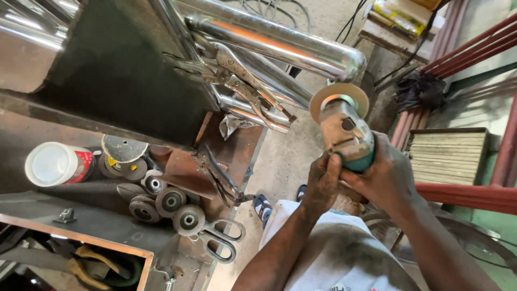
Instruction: Grinding and polishing metal railings using a handheld angle grinder.
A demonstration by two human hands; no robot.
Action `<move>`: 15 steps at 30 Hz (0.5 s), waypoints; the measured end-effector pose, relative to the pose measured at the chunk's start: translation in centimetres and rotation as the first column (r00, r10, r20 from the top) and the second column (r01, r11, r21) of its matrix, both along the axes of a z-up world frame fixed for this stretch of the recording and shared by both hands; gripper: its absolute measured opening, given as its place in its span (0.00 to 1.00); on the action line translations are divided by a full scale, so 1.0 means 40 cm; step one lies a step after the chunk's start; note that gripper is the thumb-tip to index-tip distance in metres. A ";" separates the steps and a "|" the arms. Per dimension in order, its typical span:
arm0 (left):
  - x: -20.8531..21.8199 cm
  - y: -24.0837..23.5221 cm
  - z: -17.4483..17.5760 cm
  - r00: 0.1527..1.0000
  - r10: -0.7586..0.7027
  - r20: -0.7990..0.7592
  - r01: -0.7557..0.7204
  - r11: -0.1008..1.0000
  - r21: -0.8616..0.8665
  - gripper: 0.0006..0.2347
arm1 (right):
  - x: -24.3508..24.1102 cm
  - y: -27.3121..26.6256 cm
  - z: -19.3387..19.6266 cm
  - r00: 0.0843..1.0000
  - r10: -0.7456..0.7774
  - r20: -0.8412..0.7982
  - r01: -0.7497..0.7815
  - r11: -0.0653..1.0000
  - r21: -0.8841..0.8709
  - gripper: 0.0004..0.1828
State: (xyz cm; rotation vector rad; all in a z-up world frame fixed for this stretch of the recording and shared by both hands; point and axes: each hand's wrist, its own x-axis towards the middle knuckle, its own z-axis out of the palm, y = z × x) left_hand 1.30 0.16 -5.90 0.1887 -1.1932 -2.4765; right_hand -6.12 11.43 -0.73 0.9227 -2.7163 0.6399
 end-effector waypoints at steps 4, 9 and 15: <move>-0.012 0.017 -0.009 1.000 0.009 -0.011 -0.009 1.000 0.016 0.16 | -0.008 0.007 0.023 0.999 0.012 0.032 -0.012 1.000 -0.009 0.47; 0.009 0.018 -0.013 0.970 -0.244 0.011 0.216 0.878 0.428 0.15 | -0.025 0.013 0.047 0.983 0.137 0.121 -0.140 0.990 0.011 0.47; -0.008 -0.028 0.091 0.863 -0.284 0.417 0.335 0.941 -0.053 0.23 | -0.107 0.147 -0.054 0.935 0.044 0.351 -0.060 0.998 0.036 0.45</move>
